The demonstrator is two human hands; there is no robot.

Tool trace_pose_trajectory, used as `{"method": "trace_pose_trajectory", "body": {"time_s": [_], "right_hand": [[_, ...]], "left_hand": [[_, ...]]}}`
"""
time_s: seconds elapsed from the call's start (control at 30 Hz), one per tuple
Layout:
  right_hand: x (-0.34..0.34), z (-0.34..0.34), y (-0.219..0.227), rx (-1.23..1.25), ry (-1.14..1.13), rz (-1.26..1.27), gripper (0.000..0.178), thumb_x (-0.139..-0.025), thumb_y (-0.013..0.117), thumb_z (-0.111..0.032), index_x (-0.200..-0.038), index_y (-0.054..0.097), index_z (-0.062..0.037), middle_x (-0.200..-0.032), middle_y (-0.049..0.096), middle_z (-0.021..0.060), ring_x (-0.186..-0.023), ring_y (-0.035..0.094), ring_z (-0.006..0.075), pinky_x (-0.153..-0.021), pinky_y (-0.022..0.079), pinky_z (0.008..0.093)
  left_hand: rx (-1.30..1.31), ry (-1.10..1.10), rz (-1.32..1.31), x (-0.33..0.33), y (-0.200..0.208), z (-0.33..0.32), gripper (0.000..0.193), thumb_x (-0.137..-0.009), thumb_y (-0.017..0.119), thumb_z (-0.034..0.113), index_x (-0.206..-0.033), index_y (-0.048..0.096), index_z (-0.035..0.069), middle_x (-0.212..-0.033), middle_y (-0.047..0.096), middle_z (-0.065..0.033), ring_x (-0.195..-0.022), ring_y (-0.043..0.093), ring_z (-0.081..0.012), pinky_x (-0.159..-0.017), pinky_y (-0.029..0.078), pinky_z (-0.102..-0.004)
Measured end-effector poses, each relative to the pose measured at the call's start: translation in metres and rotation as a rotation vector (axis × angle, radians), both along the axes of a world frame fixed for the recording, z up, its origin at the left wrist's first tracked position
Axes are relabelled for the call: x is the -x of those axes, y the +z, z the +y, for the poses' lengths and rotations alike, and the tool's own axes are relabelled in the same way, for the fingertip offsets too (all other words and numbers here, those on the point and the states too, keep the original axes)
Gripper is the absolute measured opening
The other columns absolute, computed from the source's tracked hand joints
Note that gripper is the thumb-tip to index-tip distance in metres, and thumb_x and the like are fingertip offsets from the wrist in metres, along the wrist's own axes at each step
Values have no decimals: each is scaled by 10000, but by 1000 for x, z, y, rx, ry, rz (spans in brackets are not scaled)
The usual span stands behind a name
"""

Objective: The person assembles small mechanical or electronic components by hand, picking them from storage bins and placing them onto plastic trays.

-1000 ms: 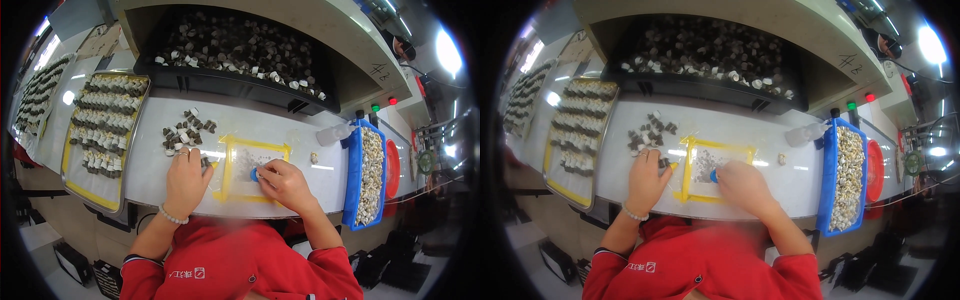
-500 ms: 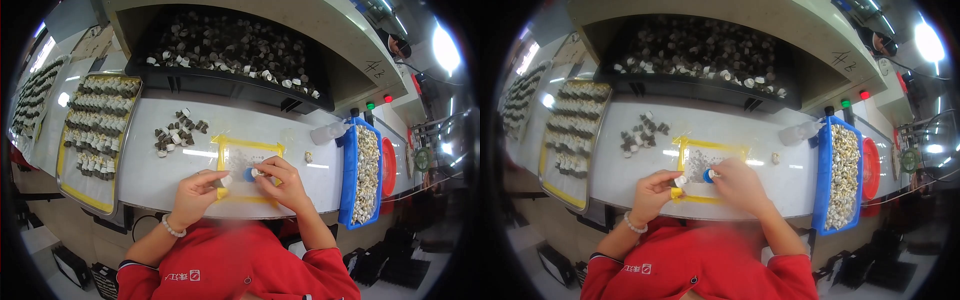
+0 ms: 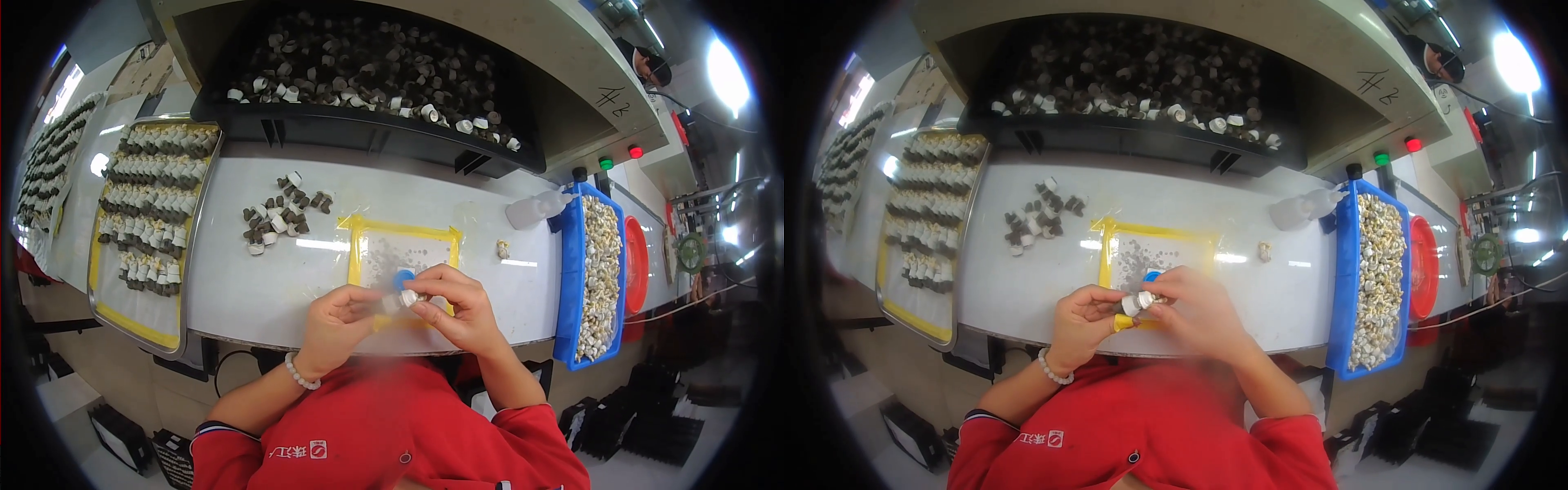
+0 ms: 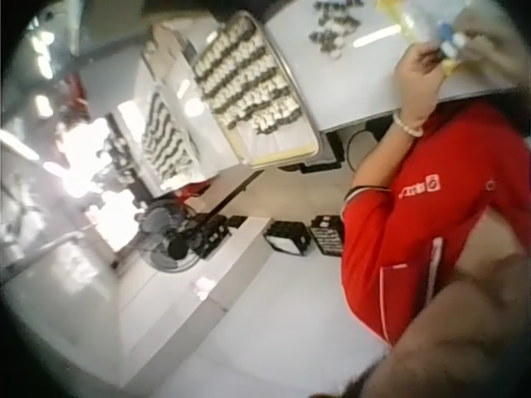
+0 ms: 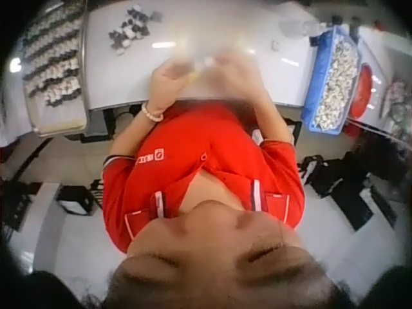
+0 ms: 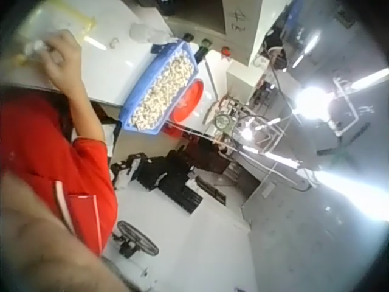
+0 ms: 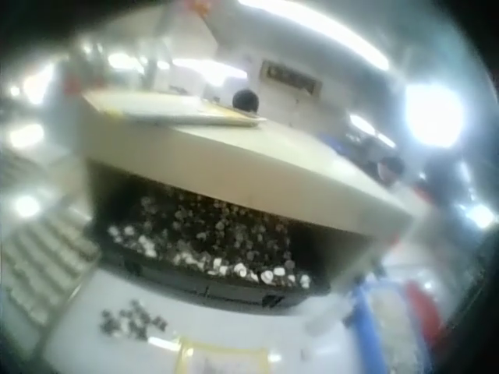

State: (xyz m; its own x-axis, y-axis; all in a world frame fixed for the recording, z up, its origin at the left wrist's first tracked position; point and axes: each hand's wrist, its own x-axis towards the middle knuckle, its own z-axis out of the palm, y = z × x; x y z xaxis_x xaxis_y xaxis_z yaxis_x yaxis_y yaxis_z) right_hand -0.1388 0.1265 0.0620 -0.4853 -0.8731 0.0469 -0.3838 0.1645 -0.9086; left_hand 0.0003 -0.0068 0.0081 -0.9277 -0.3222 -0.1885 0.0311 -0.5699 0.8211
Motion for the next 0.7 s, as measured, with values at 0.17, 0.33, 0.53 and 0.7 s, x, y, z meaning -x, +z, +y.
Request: {"method": "trace_pose_trajectory", "body": {"time_s": [0.17,0.33,0.53,0.7], "right_hand": [[0,-1,-3,-34,51,123,253,-752,633,-22,-1005,635,-7,-866,591,86,-757,556,157,-658,437,244],[-4,4,-7,-88,58,81,255,-738,642,-13,-993,643,-8,-858,601,85,-766,563,161,-648,439,245],[-3,10,-10,-70,39,36,224,-738,610,17,-958,648,-3,-860,611,92,-773,576,177,-653,446,252],[4,19,-10,-5,0,-36,203,-741,591,21,-935,647,0,-868,621,102,-779,594,206,-672,461,276]], "left_hand": [[-18,8,-10,-1,1,0,262,-781,567,-85,-1041,552,-53,-985,609,-124,-887,599,-159,-785,502,-255],[117,1,-1,-4,-4,2,233,-775,569,-105,-1007,555,-92,-1002,593,-178,-892,612,-236,-796,532,-325],[84,-27,-10,-2,-8,7,219,-772,603,-62,-991,594,-65,-975,616,-104,-867,595,-133,-776,496,-245],[70,-90,-7,5,-4,5,287,-757,604,-86,-1032,528,-58,-988,596,-118,-900,588,-147,-786,493,-249]]}}
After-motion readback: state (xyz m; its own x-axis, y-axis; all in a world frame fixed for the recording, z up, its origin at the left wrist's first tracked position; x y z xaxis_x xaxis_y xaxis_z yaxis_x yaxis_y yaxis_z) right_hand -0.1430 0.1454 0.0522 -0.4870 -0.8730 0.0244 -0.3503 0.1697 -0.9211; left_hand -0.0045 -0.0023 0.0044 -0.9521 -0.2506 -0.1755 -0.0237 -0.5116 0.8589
